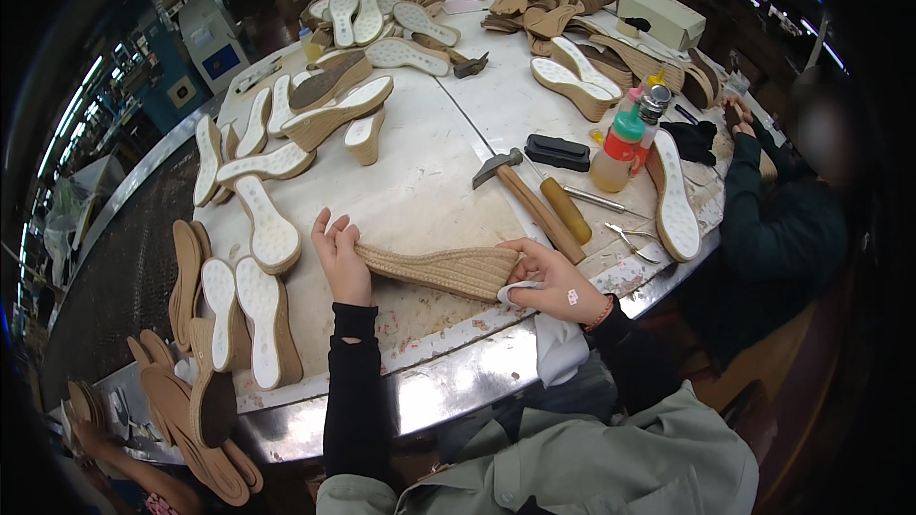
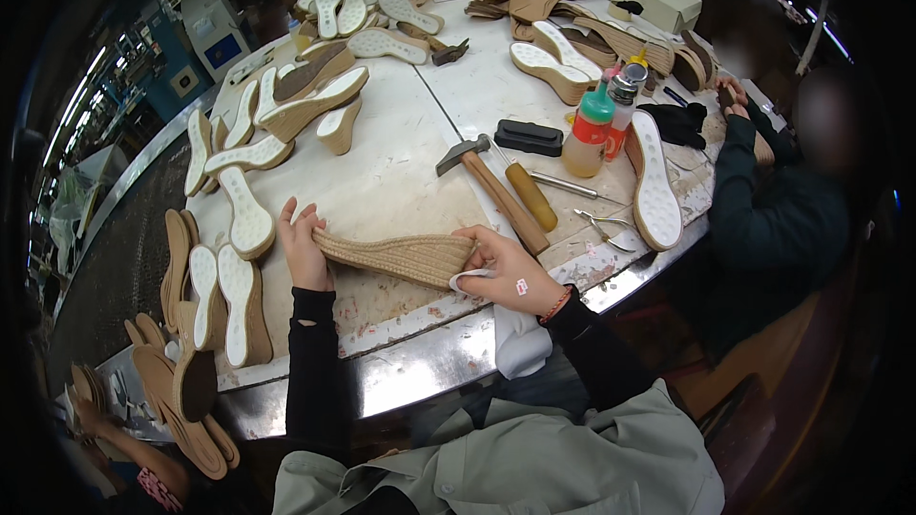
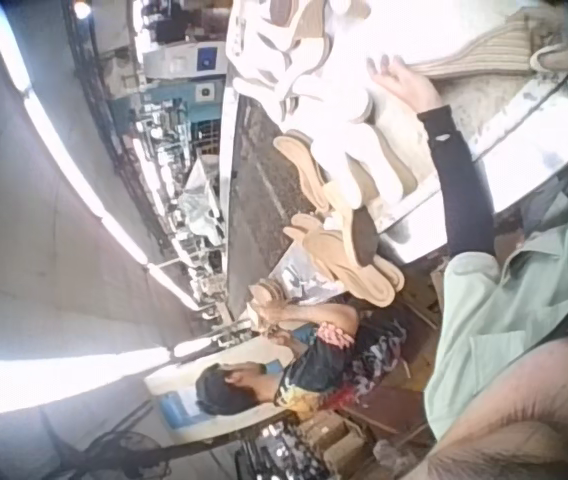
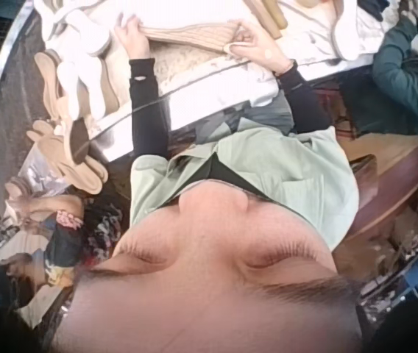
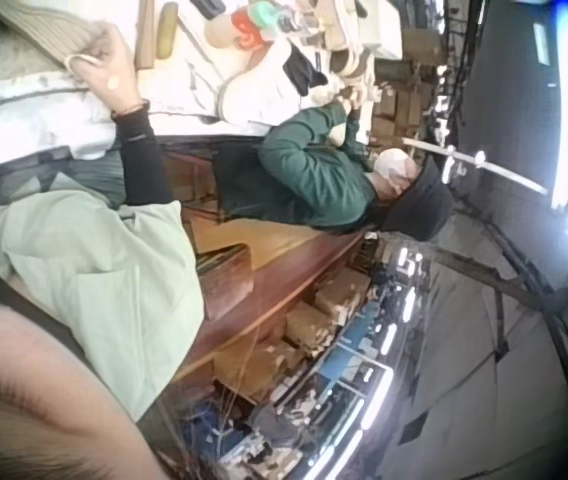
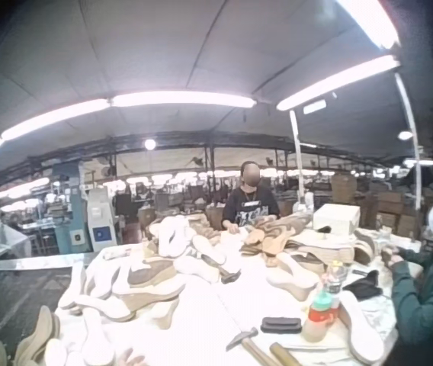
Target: The person wipes the surface of a wooden shoe sole with a white cloth. They rotate the sole to clean different areas and then place it on the table before picking up another sole to continue wiping.
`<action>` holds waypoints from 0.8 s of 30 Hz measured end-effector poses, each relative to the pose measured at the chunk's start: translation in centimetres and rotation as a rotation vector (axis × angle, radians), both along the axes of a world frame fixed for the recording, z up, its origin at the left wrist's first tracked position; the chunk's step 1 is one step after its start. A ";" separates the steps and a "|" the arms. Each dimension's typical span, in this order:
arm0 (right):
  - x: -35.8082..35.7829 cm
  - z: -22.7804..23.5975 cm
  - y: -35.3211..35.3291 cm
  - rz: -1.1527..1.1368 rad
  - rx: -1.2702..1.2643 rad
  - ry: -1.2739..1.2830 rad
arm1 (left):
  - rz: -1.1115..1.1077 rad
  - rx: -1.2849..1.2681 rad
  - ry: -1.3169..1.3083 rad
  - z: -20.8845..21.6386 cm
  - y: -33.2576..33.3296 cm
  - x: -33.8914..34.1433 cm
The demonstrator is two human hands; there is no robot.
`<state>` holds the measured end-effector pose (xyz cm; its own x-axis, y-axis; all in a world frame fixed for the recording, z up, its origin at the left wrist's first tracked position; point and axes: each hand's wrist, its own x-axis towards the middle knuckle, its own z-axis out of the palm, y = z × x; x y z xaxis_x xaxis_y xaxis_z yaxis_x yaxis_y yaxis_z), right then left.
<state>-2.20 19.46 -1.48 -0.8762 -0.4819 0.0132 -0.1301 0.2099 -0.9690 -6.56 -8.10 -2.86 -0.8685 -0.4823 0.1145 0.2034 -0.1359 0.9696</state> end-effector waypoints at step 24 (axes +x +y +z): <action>7.5 4.8 9.3 -0.582 -0.484 0.399 | -0.279 0.156 0.175 1.5 1.4 1.5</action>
<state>5.32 28.78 3.35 -0.8681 0.1813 0.4620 -0.4808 -0.0761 -0.8735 -5.10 -6.72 -1.40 -0.9430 -0.2524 0.2167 0.2982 -0.3528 0.8869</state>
